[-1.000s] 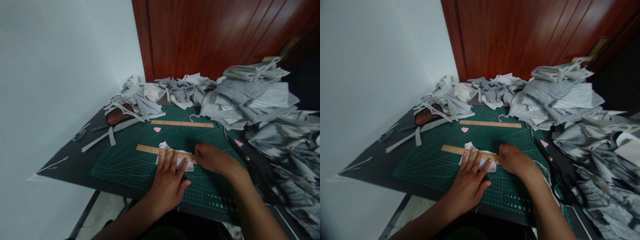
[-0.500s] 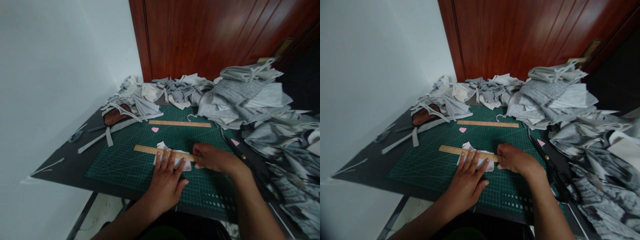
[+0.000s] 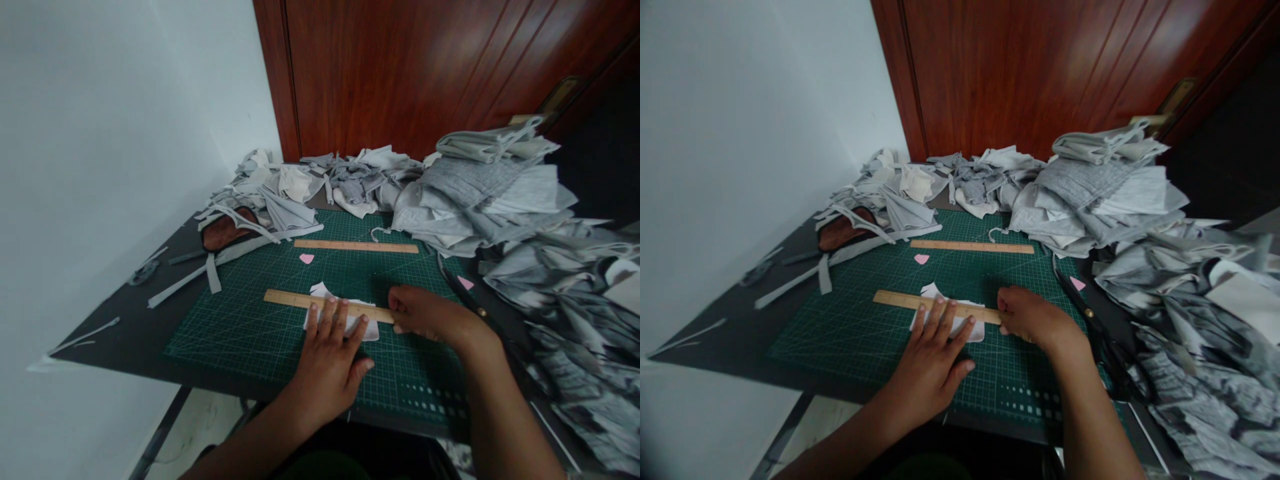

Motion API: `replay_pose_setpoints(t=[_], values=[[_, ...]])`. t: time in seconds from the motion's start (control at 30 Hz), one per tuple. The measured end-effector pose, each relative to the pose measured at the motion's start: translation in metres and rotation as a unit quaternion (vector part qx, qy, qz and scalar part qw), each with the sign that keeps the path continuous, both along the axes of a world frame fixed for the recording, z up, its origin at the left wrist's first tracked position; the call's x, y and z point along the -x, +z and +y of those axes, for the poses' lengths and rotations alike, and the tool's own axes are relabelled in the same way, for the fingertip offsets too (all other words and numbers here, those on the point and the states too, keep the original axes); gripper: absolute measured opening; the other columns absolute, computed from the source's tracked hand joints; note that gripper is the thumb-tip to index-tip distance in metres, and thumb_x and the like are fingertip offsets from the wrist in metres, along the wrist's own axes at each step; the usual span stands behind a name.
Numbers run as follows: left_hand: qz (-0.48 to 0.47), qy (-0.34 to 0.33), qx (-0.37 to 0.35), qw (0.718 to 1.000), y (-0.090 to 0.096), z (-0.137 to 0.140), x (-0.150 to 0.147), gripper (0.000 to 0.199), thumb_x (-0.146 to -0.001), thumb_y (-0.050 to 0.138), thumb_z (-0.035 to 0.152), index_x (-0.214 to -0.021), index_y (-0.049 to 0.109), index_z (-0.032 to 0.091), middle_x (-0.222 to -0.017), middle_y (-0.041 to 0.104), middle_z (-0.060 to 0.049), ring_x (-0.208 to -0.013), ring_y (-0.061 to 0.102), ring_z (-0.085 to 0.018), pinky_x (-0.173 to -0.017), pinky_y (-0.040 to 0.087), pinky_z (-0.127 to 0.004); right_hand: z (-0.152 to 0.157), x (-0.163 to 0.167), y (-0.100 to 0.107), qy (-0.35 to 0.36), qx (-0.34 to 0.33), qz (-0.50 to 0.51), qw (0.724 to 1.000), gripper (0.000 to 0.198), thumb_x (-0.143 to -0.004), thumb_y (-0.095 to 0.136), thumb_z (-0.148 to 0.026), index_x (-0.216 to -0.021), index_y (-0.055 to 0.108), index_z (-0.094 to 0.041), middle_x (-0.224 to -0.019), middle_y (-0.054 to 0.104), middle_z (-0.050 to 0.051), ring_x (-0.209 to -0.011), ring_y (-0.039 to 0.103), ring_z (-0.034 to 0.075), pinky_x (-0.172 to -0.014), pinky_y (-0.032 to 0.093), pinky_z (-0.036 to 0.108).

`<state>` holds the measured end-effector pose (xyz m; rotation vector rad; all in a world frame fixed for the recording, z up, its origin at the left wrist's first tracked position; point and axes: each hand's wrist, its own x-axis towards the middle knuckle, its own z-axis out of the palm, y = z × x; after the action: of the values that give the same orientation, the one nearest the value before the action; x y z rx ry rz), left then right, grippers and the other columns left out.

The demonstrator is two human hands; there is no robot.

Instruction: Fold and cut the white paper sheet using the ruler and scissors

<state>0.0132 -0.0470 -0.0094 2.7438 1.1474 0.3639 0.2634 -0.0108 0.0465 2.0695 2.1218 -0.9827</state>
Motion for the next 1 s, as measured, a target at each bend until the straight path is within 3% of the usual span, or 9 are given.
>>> replay_pose_setpoints(t=[0.53, 0.73, 0.83, 1.0], values=[[0.0, 0.001, 0.009, 1.0, 0.002, 0.0, 0.0, 0.065, -0.101, 0.054, 0.051, -0.159, 0.034, 0.03, -0.173, 0.009, -0.011, -0.159, 0.0, -0.039, -0.126, 0.011, -0.068, 0.001, 0.0, -0.003, 0.001, -0.006, -0.005, 1.0, 0.013, -0.079, 0.067, -0.014, -0.084, 0.058, -0.022, -0.086, 0.065, 0.001, -0.078, 0.057, 0.018, -0.063, 0.033, 0.027], [0.004, -0.011, 0.003, 1.0, 0.001, -0.001, 0.002, 0.065, -0.103, 0.049, 0.051, -0.161, 0.031, 0.029, -0.172, 0.017, -0.007, -0.16, 0.005, -0.035, -0.127, 0.007, -0.067, -0.001, 0.002, 0.0, -0.006, 0.008, 0.0, 1.0, 0.016, -0.079, 0.072, -0.023, -0.088, 0.058, -0.023, -0.089, 0.065, 0.002, -0.079, 0.058, 0.02, -0.063, 0.035, 0.028], [0.005, -0.013, 0.0, 1.0, 0.0, 0.0, 0.002, 0.065, -0.103, 0.049, 0.051, -0.161, 0.031, 0.027, -0.172, 0.018, -0.008, -0.16, 0.007, -0.035, -0.127, 0.006, -0.067, 0.0, 0.004, 0.0, 0.007, -0.029, 0.026, 0.999, 0.014, -0.084, 0.069, -0.026, -0.094, 0.06, -0.022, -0.093, 0.066, 0.003, -0.082, 0.059, 0.02, -0.067, 0.037, 0.028], [0.007, -0.013, 0.007, 1.0, 0.002, 0.0, 0.001, 0.066, -0.102, 0.049, 0.052, -0.161, 0.031, 0.028, -0.172, 0.019, -0.007, -0.16, 0.007, -0.034, -0.127, 0.007, -0.067, 0.002, 0.015, 0.001, 0.068, -0.081, 0.098, 0.99, 0.005, -0.091, 0.063, -0.026, -0.089, 0.063, -0.022, -0.092, 0.067, 0.003, -0.086, 0.061, 0.02, -0.072, 0.039, 0.028]])
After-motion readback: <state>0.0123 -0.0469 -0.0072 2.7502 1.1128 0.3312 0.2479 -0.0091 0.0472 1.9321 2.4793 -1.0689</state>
